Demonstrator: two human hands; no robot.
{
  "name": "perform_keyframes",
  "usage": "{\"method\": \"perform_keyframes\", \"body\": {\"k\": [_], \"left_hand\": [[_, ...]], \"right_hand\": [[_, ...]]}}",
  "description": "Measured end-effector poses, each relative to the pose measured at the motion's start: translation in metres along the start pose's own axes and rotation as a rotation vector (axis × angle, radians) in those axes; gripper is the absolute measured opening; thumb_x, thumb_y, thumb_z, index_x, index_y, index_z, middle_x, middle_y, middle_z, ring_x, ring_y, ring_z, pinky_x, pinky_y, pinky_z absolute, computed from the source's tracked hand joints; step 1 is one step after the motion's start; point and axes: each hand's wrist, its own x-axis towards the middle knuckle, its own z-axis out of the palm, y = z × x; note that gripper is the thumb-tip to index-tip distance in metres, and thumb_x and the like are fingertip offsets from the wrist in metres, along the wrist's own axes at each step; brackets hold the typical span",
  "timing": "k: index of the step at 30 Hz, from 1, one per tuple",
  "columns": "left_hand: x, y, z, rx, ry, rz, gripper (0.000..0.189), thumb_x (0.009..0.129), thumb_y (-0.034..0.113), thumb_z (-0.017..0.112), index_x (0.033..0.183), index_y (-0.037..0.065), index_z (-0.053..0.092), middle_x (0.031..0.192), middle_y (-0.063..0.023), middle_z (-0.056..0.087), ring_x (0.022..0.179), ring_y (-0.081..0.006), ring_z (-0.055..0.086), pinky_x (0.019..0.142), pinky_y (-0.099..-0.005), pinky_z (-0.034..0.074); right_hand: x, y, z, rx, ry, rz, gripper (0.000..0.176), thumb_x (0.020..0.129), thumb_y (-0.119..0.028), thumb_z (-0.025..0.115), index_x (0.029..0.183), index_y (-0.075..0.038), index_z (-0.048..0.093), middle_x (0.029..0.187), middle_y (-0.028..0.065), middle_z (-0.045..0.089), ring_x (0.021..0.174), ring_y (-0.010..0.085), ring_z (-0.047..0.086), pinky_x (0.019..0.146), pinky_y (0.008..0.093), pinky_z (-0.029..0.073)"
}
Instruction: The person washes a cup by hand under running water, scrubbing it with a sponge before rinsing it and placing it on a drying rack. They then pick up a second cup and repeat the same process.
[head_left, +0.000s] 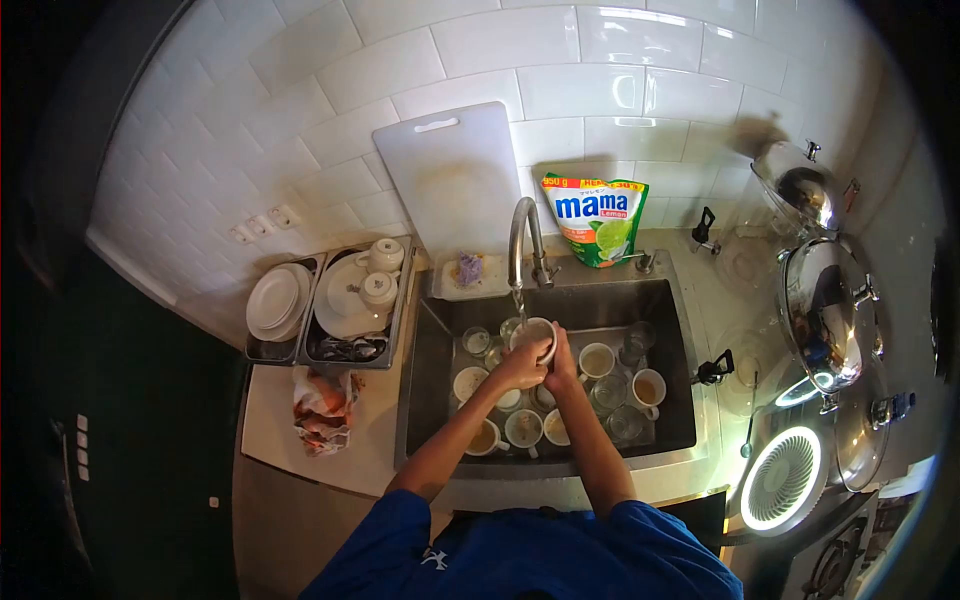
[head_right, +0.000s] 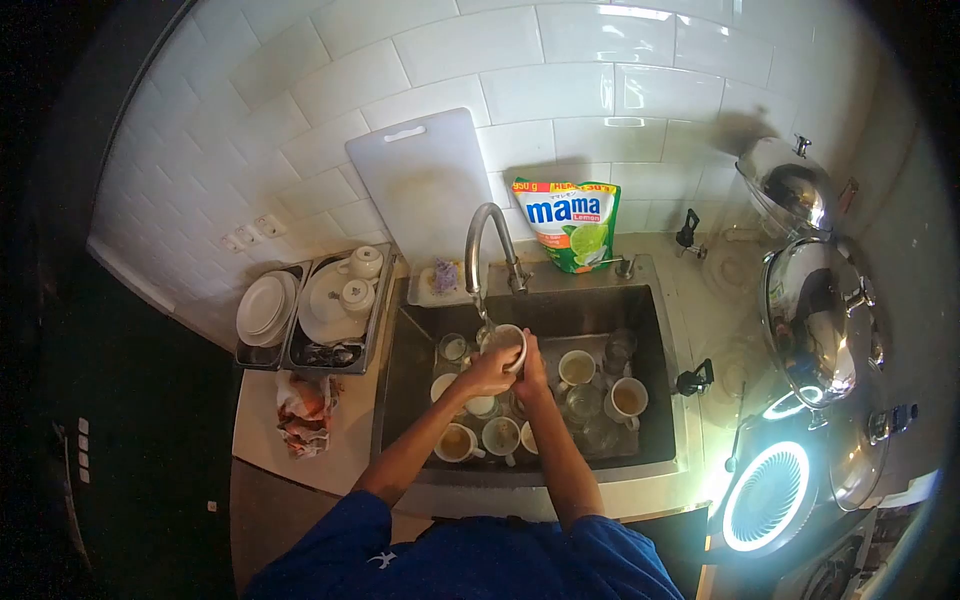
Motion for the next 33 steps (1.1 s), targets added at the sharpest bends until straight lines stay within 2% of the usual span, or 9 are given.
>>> {"method": "perform_keyframes", "body": {"k": [3,6,11,18,21,25,26,29,33], "left_hand": [[-0.019,0.008,0.005,0.734,0.204,0.058,0.049,0.066,0.017,0.058,0.114,0.012,0.049,0.111,-0.0104,0.055,0.112,-0.0228,0.046,0.096,-0.0616,0.006],[-0.026,0.010,-0.004,0.968,0.275,0.289,0.046,0.070,0.025,0.058,0.114,0.013,0.051,0.105,-0.0098,0.059,0.104,-0.0235,0.053,0.099,-0.0572,-0.006],[-0.029,0.011,-0.005,0.837,0.217,0.170,0.027,0.068,0.028,0.065,0.090,0.012,0.060,0.090,-0.0041,0.062,0.094,-0.0206,0.056,0.097,-0.0574,0.004],[-0.040,0.012,-0.013,0.270,0.270,0.073,0.021,0.066,0.022,0.071,0.074,0.008,0.058,0.072,-0.0034,0.061,0.073,-0.0151,0.059,0.073,-0.0347,0.043],[-0.034,-0.008,-0.008,-0.013,0.489,0.099,0.024,0.070,0.025,0.071,0.077,0.006,0.058,0.076,-0.0042,0.061,0.072,-0.0120,0.059,0.059,-0.0252,0.044],[-0.018,-0.022,0.006,-0.610,0.228,-0.230,0.039,0.083,0.044,0.052,0.091,0.007,0.056,0.082,-0.0011,0.058,0.076,-0.0095,0.056,0.069,-0.0246,0.044],[-0.019,-0.006,0.014,-0.858,0.208,-0.164,0.045,0.086,0.050,0.043,0.098,0.008,0.055,0.084,0.0012,0.055,0.079,-0.0084,0.053,0.069,-0.0235,0.042],[-0.002,-0.034,0.032,-1.094,0.282,-0.238,0.048,0.089,0.047,0.038,0.113,0.006,0.048,0.106,-0.0036,0.053,0.098,-0.0152,0.051,0.082,-0.0292,0.042],[0.009,-0.034,0.044,-1.213,0.496,-0.280,0.048,0.090,0.046,0.035,0.116,0.006,0.045,0.110,-0.0034,0.051,0.098,-0.0157,0.050,0.080,-0.0303,0.043]], "right_hand": [[0.003,0.000,0.000,-0.002,0.038,-0.061,0.030,0.088,-0.033,0.046,0.097,-0.006,0.054,0.092,0.0078,0.058,0.083,0.0214,0.058,0.073,0.0366,0.048],[-0.009,-0.008,0.008,-0.144,0.037,-0.144,0.024,0.089,-0.028,0.047,0.095,-0.006,0.054,0.089,0.0057,0.058,0.079,0.0183,0.058,0.070,0.0339,0.049],[-0.006,-0.005,0.013,-0.034,0.100,-0.137,0.019,0.087,-0.025,0.052,0.092,-0.007,0.054,0.081,0.0021,0.057,0.071,0.0130,0.057,0.063,0.0288,0.049],[-0.001,-0.006,-0.014,-0.320,0.257,-0.423,0.025,0.081,-0.029,0.060,0.090,-0.005,0.057,0.078,0.0019,0.058,0.069,0.0098,0.055,0.058,0.0259,0.046],[-0.008,-0.016,-0.008,-0.593,0.429,-0.471,0.028,0.078,-0.029,0.063,0.091,-0.005,0.059,0.079,0.0031,0.059,0.070,0.0114,0.056,0.061,0.0265,0.047],[-0.023,-0.020,0.013,-1.256,0.484,-0.819,0.037,0.071,-0.029,0.068,0.096,-0.003,0.058,0.084,0.0151,0.062,0.074,0.0233,0.060,0.068,0.0321,0.047],[-0.026,-0.019,0.017,-1.300,0.418,-0.846,0.038,0.070,-0.028,0.068,0.097,-0.004,0.057,0.084,0.0175,0.060,0.077,0.0284,0.060,0.068,0.0349,0.046],[-0.029,-0.014,0.026,-1.436,0.303,-1.050,0.034,0.070,-0.023,0.068,0.097,-0.006,0.057,0.082,0.0160,0.060,0.077,0.0279,0.060,0.069,0.0350,0.047],[-0.032,-0.011,0.030,-1.683,0.287,-1.145,0.040,0.070,-0.023,0.067,0.104,-0.007,0.054,0.096,0.0182,0.052,0.084,0.0351,0.053,0.070,0.0399,0.044]]}}
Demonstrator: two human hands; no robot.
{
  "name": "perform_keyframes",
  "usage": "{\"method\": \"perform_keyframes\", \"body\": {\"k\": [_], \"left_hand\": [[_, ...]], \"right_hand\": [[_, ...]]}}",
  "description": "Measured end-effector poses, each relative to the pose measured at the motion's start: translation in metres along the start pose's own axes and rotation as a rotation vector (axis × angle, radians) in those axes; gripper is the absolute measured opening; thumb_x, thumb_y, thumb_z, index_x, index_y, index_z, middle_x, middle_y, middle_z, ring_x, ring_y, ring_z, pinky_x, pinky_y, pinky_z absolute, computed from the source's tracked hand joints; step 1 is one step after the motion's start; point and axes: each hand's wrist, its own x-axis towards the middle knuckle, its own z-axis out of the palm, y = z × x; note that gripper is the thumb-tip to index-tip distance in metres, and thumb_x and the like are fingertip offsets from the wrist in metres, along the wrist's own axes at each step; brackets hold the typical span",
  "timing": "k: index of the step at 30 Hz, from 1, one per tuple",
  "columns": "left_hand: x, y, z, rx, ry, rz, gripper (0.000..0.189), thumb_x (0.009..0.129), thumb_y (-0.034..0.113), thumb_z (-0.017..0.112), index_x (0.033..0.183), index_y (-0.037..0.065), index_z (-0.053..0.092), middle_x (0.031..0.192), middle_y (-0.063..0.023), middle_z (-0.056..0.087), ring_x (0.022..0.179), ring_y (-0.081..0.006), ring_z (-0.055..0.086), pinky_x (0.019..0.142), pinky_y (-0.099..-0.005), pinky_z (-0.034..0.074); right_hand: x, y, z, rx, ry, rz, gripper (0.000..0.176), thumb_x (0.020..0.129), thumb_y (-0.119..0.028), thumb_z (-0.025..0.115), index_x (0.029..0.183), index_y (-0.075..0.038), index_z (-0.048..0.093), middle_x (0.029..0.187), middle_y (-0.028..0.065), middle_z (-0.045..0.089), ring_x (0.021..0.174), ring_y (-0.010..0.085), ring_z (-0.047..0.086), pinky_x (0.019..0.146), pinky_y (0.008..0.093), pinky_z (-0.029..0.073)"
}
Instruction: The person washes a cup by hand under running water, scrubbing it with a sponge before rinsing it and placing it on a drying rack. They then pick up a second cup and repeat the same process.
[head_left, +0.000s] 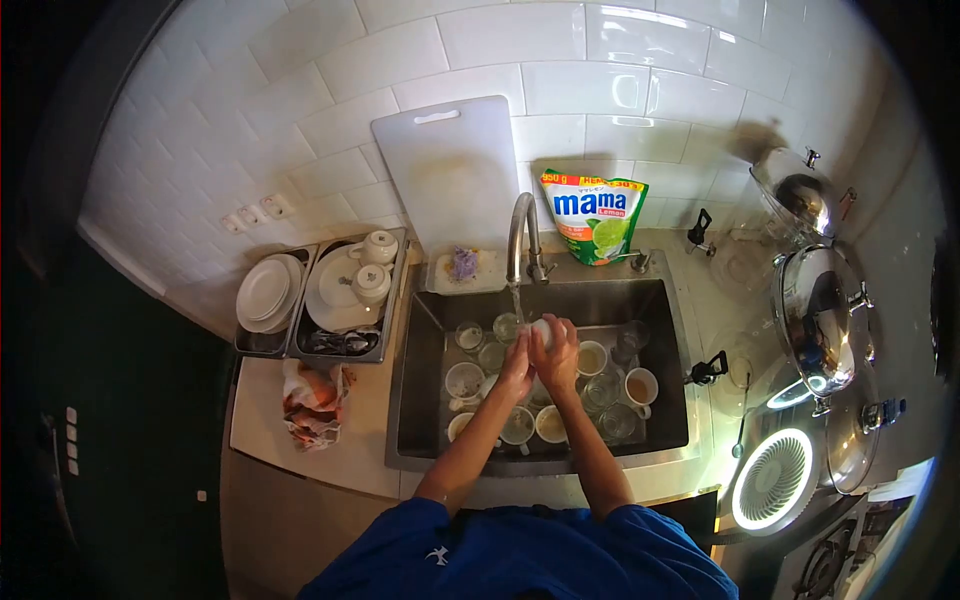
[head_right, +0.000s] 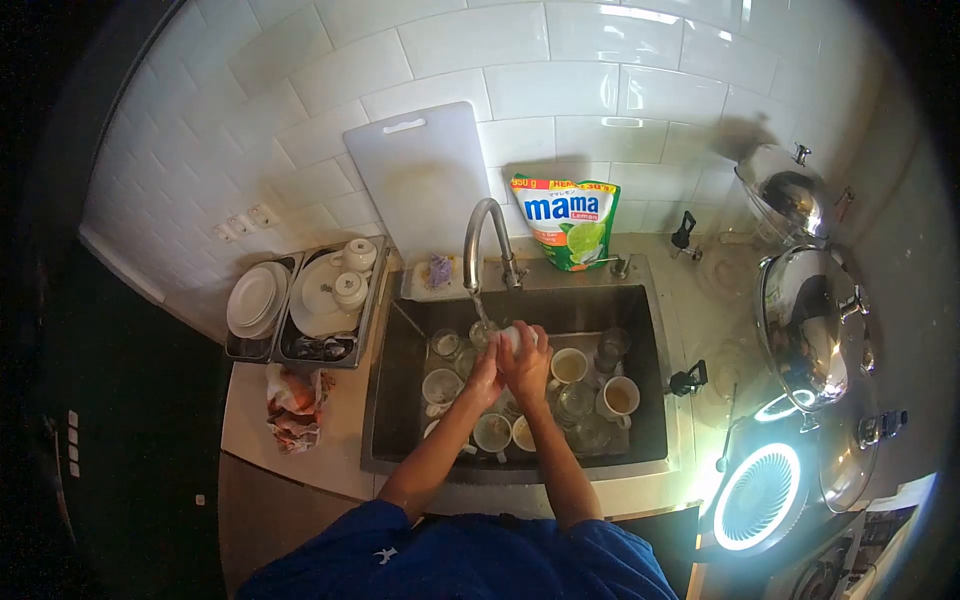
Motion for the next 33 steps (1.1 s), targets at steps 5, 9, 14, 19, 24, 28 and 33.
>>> {"method": "perform_keyframes", "body": {"k": [5,9,14,19,24,28,33], "left_hand": [[-0.002,0.018,0.008,-0.106,0.181,-0.069,0.046,0.090,0.044,0.034,0.117,0.007,0.044,0.112,-0.0072,0.051,0.100,-0.0213,0.051,0.082,-0.0366,0.043],[0.024,0.003,-0.022,-0.232,0.014,-0.033,0.044,0.091,0.041,0.029,0.116,0.008,0.045,0.114,-0.0076,0.051,0.104,-0.0238,0.051,0.087,-0.0387,0.043],[0.030,-0.002,-0.038,-0.280,-0.091,-0.043,0.047,0.089,0.044,0.028,0.114,0.009,0.048,0.116,-0.0089,0.051,0.104,-0.0275,0.051,0.089,-0.0436,0.041],[0.024,0.006,-0.031,-0.199,0.258,-0.080,0.042,0.083,0.042,0.046,0.109,0.009,0.051,0.106,-0.0072,0.054,0.093,-0.0243,0.054,0.079,-0.0410,0.044],[0.017,-0.003,-0.032,0.063,0.334,0.048,0.051,0.075,0.046,0.060,0.109,0.010,0.050,0.107,-0.0064,0.051,0.092,-0.0232,0.052,0.076,-0.0419,0.044],[-0.018,0.027,-0.005,0.124,0.217,-0.013,0.059,0.074,0.050,0.058,0.116,0.010,0.044,0.122,-0.0087,0.042,0.104,-0.0308,0.047,0.079,-0.0511,0.042],[-0.009,0.027,-0.006,-0.088,0.163,-0.072,0.054,0.077,0.050,0.056,0.111,0.009,0.049,0.111,-0.0087,0.050,0.098,-0.0269,0.051,0.077,-0.0456,0.044]], "right_hand": [[0.005,-0.002,-0.004,0.003,-0.116,-0.103,0.038,0.077,-0.026,0.062,0.108,-0.007,0.052,0.096,0.0159,0.053,0.081,0.0316,0.055,0.069,0.0394,0.045],[0.013,0.021,0.003,0.507,-0.524,0.204,0.043,0.081,-0.039,0.055,0.112,-0.009,0.050,0.096,0.0092,0.055,0.083,0.0211,0.056,0.068,0.0358,0.047],[0.022,0.023,-0.004,0.934,-0.961,1.026,0.049,0.083,-0.052,0.045,0.109,-0.011,0.050,0.091,0.0033,0.058,0.076,0.0146,0.057,0.062,0.0303,0.049],[0.003,0.040,0.021,1.090,-0.862,0.935,0.053,0.077,-0.046,0.057,0.106,-0.002,0.052,0.095,0.0063,0.059,0.076,0.0162,0.059,0.059,0.0316,0.049],[0.006,0.020,0.022,0.419,-0.647,0.670,0.059,0.066,-0.036,0.068,0.105,0.003,0.049,0.082,0.0136,0.061,0.070,0.0242,0.061,0.060,0.0357,0.048],[0.009,-0.002,0.007,-0.034,-0.512,0.200,0.066,0.057,-0.033,0.073,0.103,0.005,0.045,0.079,0.0204,0.060,0.074,0.0365,0.060,0.063,0.0409,0.047],[0.026,-0.009,-0.014,0.157,-0.859,-0.164,0.062,0.063,-0.036,0.070,0.105,0.002,0.045,0.095,0.0242,0.057,0.087,0.0399,0.056,0.073,0.0420,0.045]]}}
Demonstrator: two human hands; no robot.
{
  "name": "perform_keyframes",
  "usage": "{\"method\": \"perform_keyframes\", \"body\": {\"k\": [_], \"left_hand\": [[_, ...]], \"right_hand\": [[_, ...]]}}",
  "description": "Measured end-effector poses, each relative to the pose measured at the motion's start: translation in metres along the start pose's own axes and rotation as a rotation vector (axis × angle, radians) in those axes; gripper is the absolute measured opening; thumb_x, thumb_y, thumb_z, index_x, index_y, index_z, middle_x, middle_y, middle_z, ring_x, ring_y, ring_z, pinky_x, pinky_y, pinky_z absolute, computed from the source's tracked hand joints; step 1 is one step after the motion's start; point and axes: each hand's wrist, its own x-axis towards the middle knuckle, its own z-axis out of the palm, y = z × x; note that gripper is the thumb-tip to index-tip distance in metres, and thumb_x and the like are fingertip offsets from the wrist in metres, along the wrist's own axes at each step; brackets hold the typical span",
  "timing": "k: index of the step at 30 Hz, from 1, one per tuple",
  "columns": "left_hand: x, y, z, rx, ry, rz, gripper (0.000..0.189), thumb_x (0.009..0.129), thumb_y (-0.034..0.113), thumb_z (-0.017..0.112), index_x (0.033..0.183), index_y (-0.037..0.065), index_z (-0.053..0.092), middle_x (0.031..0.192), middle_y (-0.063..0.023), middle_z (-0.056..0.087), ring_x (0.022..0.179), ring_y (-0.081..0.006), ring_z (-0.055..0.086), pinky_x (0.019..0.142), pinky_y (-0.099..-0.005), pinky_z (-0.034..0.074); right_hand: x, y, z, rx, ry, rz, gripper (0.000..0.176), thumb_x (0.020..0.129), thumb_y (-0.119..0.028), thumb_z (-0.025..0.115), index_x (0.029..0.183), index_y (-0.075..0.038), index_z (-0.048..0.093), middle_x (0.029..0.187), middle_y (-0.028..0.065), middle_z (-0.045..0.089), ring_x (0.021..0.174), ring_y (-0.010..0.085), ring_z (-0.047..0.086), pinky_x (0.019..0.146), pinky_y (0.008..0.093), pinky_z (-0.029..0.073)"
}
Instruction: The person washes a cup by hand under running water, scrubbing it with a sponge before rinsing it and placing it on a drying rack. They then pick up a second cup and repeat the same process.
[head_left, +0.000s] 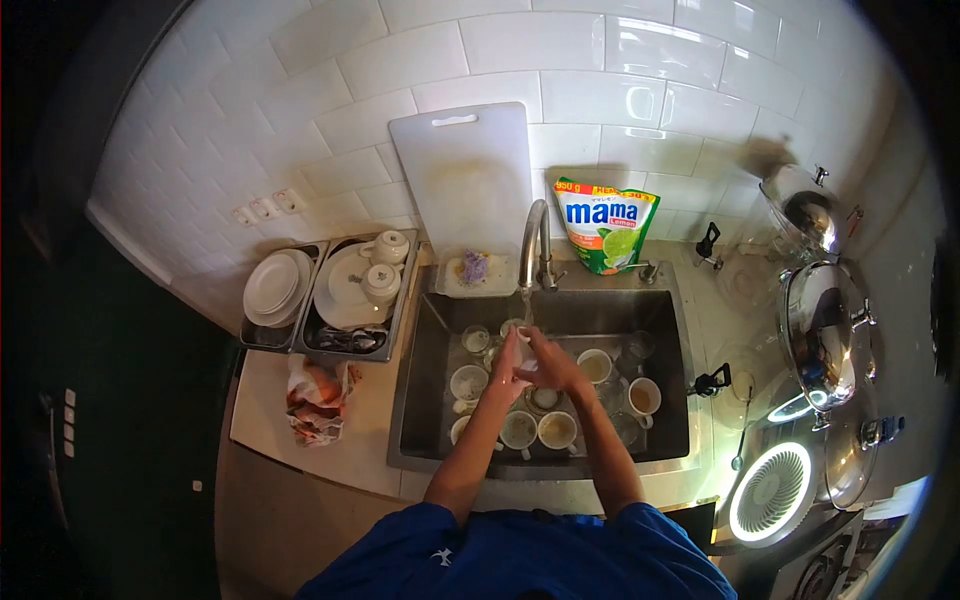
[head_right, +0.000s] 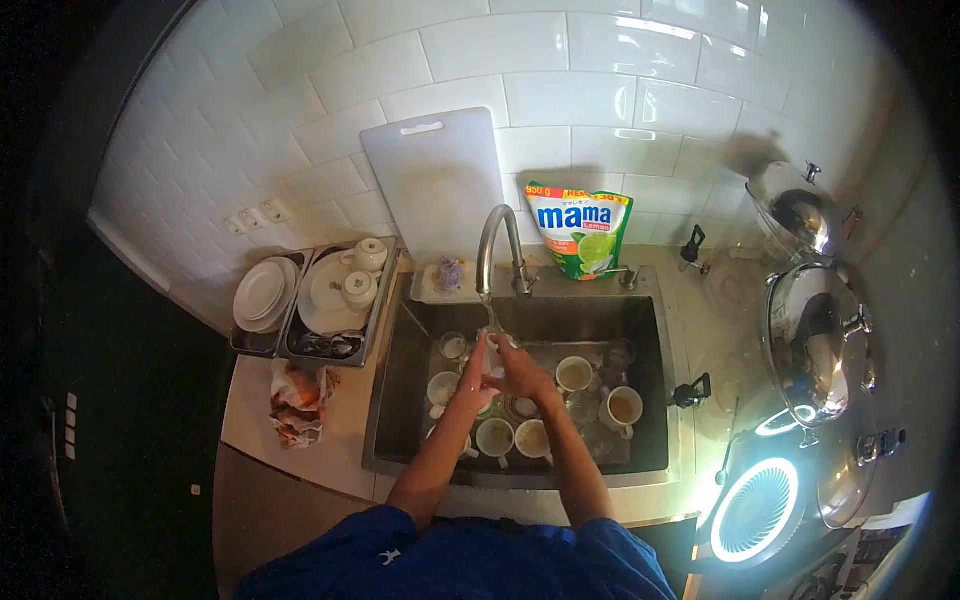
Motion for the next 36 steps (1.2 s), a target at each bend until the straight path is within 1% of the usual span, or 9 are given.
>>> {"method": "perform_keyframes", "body": {"k": [2,10,13,16,22,25,26,29,36], "left_hand": [[0.025,-0.012,-0.021,-0.231,-0.321,0.061,0.045,0.080,0.046,0.054,0.105,0.009,0.053,0.099,-0.0077,0.057,0.093,-0.0221,0.054,0.074,-0.0392,0.046],[-0.020,0.020,-0.009,-0.030,-0.304,-0.109,0.043,0.080,0.045,0.055,0.102,0.007,0.054,0.092,-0.0061,0.059,0.086,-0.0220,0.057,0.071,-0.0381,0.047],[-0.008,0.017,-0.014,0.047,-0.288,-0.098,0.043,0.079,0.045,0.056,0.100,0.008,0.055,0.091,-0.0057,0.059,0.085,-0.0216,0.057,0.072,-0.0370,0.047],[-0.001,0.010,-0.011,0.010,-0.291,-0.083,0.040,0.079,0.043,0.056,0.099,0.009,0.056,0.089,-0.0050,0.059,0.083,-0.0211,0.057,0.072,-0.0362,0.046],[0.008,-0.016,-0.012,-0.153,-0.229,0.048,0.034,0.081,0.038,0.054,0.096,0.008,0.056,0.088,-0.0043,0.059,0.081,-0.0196,0.057,0.071,-0.0338,0.046],[-0.001,-0.012,-0.006,-0.098,-0.225,0.168,0.033,0.083,0.036,0.052,0.096,0.006,0.055,0.087,-0.0063,0.059,0.081,-0.0188,0.058,0.069,-0.0320,0.047],[-0.003,-0.008,-0.006,-0.057,-0.261,0.175,0.033,0.084,0.036,0.051,0.096,0.006,0.055,0.086,-0.0067,0.059,0.081,-0.0188,0.058,0.069,-0.0318,0.047],[0.004,-0.003,-0.014,-0.069,-0.213,0.128,0.039,0.082,0.041,0.050,0.106,0.010,0.051,0.100,-0.0081,0.056,0.093,-0.0219,0.054,0.076,-0.0395,0.046],[0.019,-0.002,-0.021,-0.224,-0.110,-0.105,0.048,0.082,0.051,0.038,0.113,0.016,0.048,0.110,-0.0063,0.051,0.104,-0.0261,0.048,0.082,-0.0548,0.037]], "right_hand": [[-0.004,-0.009,-0.008,0.016,-0.118,-0.080,0.061,0.069,-0.040,0.065,0.110,0.001,0.046,0.103,0.0233,0.055,0.095,0.0384,0.053,0.081,0.0417,0.042],[-0.014,0.013,-0.014,-0.304,-0.340,-0.463,0.065,0.079,-0.056,0.045,0.113,-0.001,0.049,0.120,0.0164,0.047,0.116,0.0313,0.038,0.103,0.0370,0.021],[-0.015,0.001,-0.020,-0.366,-0.341,-0.494,0.068,0.078,-0.058,0.046,0.112,0.000,0.049,0.114,0.0228,0.050,0.112,0.0326,0.044,0.095,0.0381,0.033],[-0.015,-0.046,-0.051,-0.158,-0.703,0.135,0.063,0.080,-0.054,0.045,0.104,0.003,0.053,0.103,0.0205,0.056,0.100,0.0327,0.051,0.086,0.0356,0.039],[-0.013,0.006,-0.015,0.390,-0.476,0.291,0.069,0.080,-0.058,0.043,0.105,0.005,0.052,0.100,0.0179,0.058,0.095,0.0268,0.055,0.081,0.0331,0.041],[-0.008,0.007,-0.005,1.034,-0.150,0.497,0.076,0.079,-0.063,0.038,0.110,0.005,0.049,0.107,0.0149,0.056,0.098,0.0242,0.054,0.084,0.0325,0.040],[-0.005,0.006,-0.011,1.306,-0.240,0.481,0.081,0.079,-0.067,0.033,0.115,0.005,0.045,0.113,0.0153,0.053,0.101,0.0230,0.053,0.086,0.0326,0.040],[0.003,0.005,-0.020,1.556,0.024,0.426,0.077,0.080,-0.064,0.035,0.114,0.004,0.045,0.112,0.0146,0.053,0.102,0.0230,0.053,0.085,0.0325,0.041],[-0.010,0.005,-0.008,0.288,0.169,0.158,0.041,0.076,-0.032,0.062,0.096,0.004,0.057,0.091,0.0159,0.061,0.088,0.0252,0.059,0.076,0.0324,0.045]]}}
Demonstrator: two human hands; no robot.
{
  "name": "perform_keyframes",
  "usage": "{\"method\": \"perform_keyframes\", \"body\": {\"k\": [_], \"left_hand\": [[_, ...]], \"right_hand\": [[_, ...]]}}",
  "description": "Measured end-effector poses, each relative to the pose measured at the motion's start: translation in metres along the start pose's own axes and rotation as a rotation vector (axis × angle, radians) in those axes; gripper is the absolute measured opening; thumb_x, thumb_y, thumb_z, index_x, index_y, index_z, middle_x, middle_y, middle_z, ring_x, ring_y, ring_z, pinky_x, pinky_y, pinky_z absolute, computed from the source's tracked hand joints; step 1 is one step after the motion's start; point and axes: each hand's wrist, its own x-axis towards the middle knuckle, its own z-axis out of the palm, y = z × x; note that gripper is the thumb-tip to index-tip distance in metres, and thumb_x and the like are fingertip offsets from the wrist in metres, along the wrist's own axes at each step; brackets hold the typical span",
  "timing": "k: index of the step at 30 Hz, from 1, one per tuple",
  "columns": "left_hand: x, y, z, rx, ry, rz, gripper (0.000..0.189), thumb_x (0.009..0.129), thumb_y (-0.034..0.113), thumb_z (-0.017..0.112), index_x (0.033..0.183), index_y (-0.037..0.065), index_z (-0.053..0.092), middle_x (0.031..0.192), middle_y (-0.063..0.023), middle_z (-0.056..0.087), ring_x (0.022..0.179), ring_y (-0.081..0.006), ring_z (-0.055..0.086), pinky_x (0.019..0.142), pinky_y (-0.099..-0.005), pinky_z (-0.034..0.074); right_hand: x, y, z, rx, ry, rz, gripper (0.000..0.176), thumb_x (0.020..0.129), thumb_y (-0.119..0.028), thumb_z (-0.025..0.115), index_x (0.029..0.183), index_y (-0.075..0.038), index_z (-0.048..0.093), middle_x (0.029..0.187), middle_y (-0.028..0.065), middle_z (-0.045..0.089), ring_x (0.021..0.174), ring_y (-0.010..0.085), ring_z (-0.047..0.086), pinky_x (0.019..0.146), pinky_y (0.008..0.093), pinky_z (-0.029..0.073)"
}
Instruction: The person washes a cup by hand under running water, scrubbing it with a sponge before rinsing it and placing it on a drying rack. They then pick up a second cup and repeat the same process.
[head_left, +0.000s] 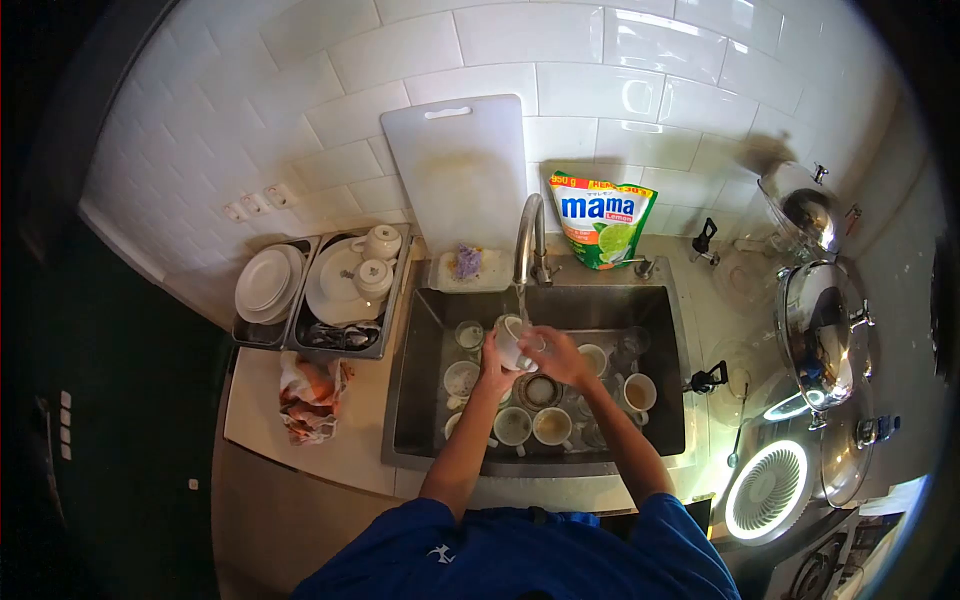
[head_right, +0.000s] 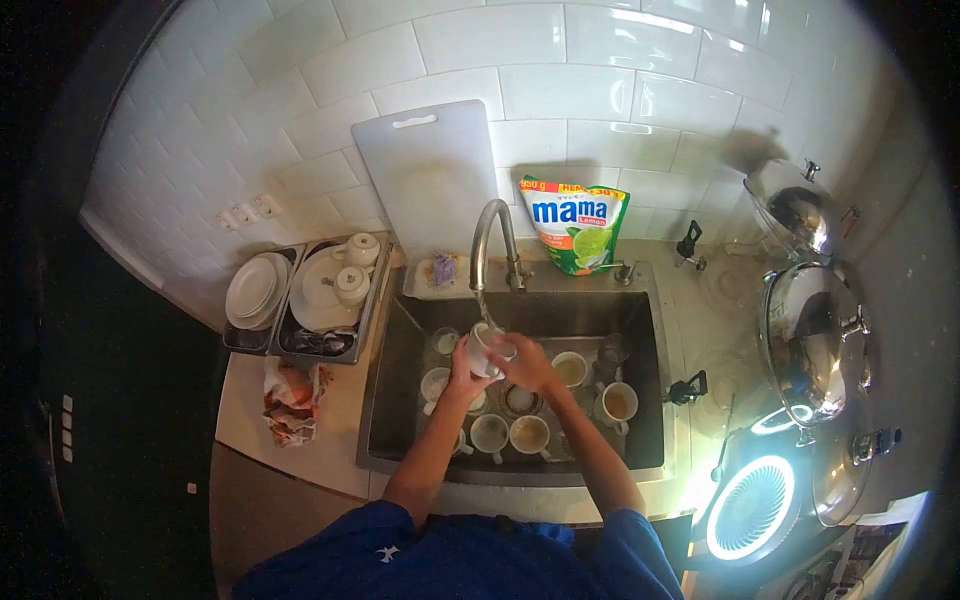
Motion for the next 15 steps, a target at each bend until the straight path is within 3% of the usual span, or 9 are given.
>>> {"method": "perform_keyframes", "body": {"k": [2,5,6,9,12,15], "left_hand": [[0.004,-0.003,0.002,-0.010,-0.010,-0.027,0.048,0.083,0.051,0.036,0.114,0.015,0.047,0.109,-0.0066,0.051,0.103,-0.0263,0.048,0.082,-0.0550,0.037],[0.007,-0.008,0.008,0.039,0.013,-0.009,0.046,0.084,0.048,0.036,0.114,0.015,0.047,0.109,-0.0072,0.051,0.103,-0.0263,0.049,0.082,-0.0533,0.039],[0.001,-0.006,0.012,0.054,-0.014,-0.011,0.045,0.085,0.046,0.036,0.114,0.015,0.047,0.109,-0.0073,0.052,0.102,-0.0261,0.049,0.082,-0.0519,0.040],[0.014,-0.012,-0.001,0.103,-0.101,0.045,0.041,0.085,0.042,0.039,0.113,0.013,0.047,0.109,-0.0078,0.052,0.100,-0.0243,0.050,0.081,-0.0454,0.043],[0.005,-0.007,0.015,0.140,-0.207,0.133,0.042,0.086,0.041,0.040,0.114,0.010,0.046,0.111,-0.0092,0.051,0.101,-0.0239,0.051,0.083,-0.0407,0.043],[0.004,-0.005,0.023,0.102,-0.312,0.121,0.045,0.086,0.043,0.042,0.114,0.008,0.045,0.110,-0.0092,0.052,0.099,-0.0237,0.052,0.084,-0.0389,0.043]], "right_hand": [[-0.001,0.000,0.001,-0.218,-0.102,-0.060,0.038,0.073,-0.031,0.065,0.089,0.003,0.060,0.082,0.0177,0.062,0.079,0.0263,0.061,0.069,0.0328,0.046],[-0.005,0.004,0.005,-0.178,-0.004,-0.094,0.034,0.073,-0.030,0.064,0.088,0.001,0.061,0.073,0.0168,0.062,0.069,0.0285,0.061,0.062,0.0355,0.046],[-0.004,0.008,0.005,-0.096,0.041,-0.178,0.033,0.076,-0.030,0.063,0.084,0.002,0.061,0.067,0.0124,0.062,0.060,0.0253,0.060,0.057,0.0344,0.046],[-0.008,0.019,0.004,0.220,-0.013,0.129,0.033,0.079,-0.031,0.061,0.086,0.002,0.060,0.072,0.0077,0.062,0.064,0.0197,0.060,0.056,0.0311,0.046],[-0.003,0.055,0.009,0.735,0.041,0.443,0.040,0.082,-0.035,0.057,0.104,-0.001,0.054,0.089,0.0063,0.059,0.078,0.0188,0.059,0.064,0.0308,0.048],[-0.007,0.009,-0.005,1.097,0.022,0.464,0.042,0.085,-0.038,0.051,0.108,-0.002,0.050,0.096,0.0088,0.056,0.084,0.0213,0.057,0.064,0.0336,0.049]]}}
